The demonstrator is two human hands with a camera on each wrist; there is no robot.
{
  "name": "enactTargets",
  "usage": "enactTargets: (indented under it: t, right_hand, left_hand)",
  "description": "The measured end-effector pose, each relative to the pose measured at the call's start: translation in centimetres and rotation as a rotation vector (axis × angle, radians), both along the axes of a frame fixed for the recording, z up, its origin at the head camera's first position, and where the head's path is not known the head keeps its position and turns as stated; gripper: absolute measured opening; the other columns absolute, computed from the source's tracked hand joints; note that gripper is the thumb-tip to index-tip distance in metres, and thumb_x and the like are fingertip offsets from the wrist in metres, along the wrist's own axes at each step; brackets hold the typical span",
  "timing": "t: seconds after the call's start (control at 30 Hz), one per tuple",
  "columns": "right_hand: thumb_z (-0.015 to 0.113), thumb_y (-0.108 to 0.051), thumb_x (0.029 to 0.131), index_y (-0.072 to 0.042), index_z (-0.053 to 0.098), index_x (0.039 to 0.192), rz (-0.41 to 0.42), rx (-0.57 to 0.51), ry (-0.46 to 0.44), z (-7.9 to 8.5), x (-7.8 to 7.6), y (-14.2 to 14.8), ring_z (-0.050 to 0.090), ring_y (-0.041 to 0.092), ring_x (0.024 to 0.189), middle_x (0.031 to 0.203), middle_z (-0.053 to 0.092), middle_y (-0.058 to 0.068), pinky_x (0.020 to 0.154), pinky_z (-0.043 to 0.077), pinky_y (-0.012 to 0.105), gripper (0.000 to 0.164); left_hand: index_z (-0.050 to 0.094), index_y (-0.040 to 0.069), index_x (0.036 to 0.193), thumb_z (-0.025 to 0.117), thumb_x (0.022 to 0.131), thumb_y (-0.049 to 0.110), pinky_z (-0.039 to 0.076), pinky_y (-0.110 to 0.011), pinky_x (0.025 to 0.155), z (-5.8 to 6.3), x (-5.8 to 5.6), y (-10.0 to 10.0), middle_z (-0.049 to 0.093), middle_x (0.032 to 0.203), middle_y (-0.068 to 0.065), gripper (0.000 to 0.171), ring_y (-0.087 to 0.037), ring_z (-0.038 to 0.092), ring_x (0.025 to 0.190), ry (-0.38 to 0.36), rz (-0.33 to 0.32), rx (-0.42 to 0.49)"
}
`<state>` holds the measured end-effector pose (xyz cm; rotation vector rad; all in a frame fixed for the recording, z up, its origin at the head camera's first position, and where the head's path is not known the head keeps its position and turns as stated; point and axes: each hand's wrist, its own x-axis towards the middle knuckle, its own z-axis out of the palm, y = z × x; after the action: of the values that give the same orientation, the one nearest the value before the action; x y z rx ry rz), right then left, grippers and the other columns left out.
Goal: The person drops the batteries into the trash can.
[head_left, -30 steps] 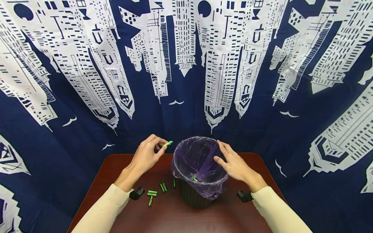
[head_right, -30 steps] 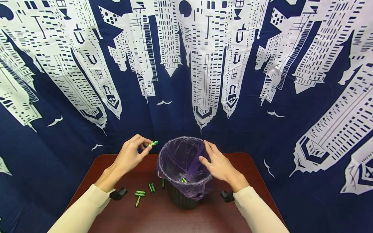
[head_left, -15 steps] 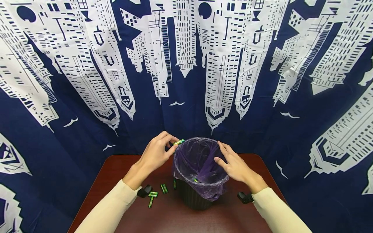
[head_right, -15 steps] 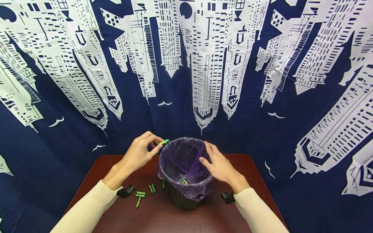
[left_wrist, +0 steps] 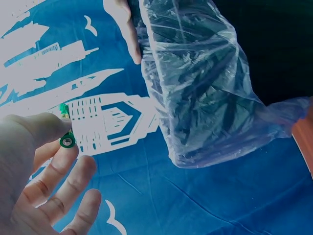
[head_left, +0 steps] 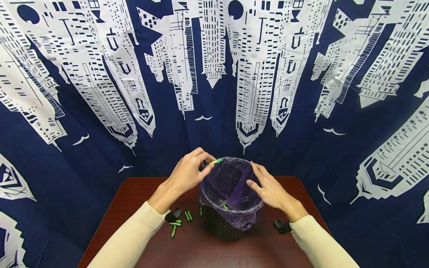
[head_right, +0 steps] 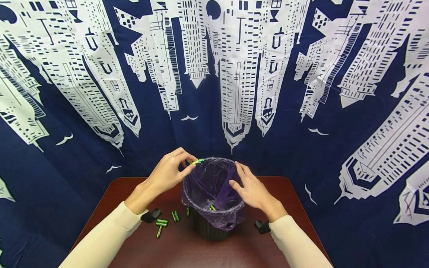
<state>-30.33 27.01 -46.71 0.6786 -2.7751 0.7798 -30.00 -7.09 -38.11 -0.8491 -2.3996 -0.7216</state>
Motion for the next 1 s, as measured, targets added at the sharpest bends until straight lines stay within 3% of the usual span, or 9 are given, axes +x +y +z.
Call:
enactTargets:
  t: [0.33, 0.53, 0.7, 1.0]
  right_hand:
    - [0.057, -0.043, 0.121, 0.003, 0.029, 0.182, -0.004, 0.011, 0.000, 0.0, -0.1, -0.1, 0.046, 0.053, 0.169, 0.185, 0.039, 0.027, 0.136, 0.039, 0.074, 0.081]
    - [0.057, -0.044, 0.121, 0.003, 0.029, 0.182, 0.000, -0.001, -0.005, -0.1, -0.1, -0.2, 0.047, 0.053, 0.169, 0.184, 0.039, 0.027, 0.137, 0.039, 0.074, 0.081]
    - [0.057, -0.043, 0.121, 0.004, 0.029, 0.182, -0.002, 0.002, -0.005, 0.0, 0.0, -0.3, 0.047, 0.053, 0.168, 0.184, 0.039, 0.027, 0.136, 0.039, 0.074, 0.081]
    - [0.058, -0.038, 0.121, 0.003, 0.030, 0.181, -0.007, 0.003, 0.003, 0.1, 0.0, -0.2, 0.047, 0.053, 0.168, 0.184, 0.040, 0.027, 0.136, 0.039, 0.075, 0.079]
  left_hand:
    - [0.087, 0.017, 0.124, 0.091, 0.103, 0.020, 0.065, -0.034, 0.078, -0.5, -0.4, 0.5, 0.077, 0.110, -0.003, 0.021, -0.021, 0.077, 0.094, -0.050, 0.013, -0.010]
    - [0.082, 0.020, 0.141, 0.090, 0.104, 0.035, 0.064, -0.049, 0.096, -1.5, -0.3, 0.1, 0.076, 0.132, -0.009, 0.040, -0.027, 0.075, 0.115, -0.123, 0.052, -0.047]
    - [0.081, 0.021, 0.141, 0.088, 0.106, 0.038, 0.063, -0.053, 0.105, -1.9, -0.1, -0.5, 0.076, 0.135, -0.006, 0.040, -0.028, 0.076, 0.124, -0.109, 0.063, -0.041]
    - [0.084, 0.019, 0.136, 0.087, 0.106, 0.035, 0.067, -0.049, 0.103, -2.3, 0.0, -1.5, 0.079, 0.132, -0.006, 0.034, -0.030, 0.079, 0.123, -0.085, 0.060, -0.027]
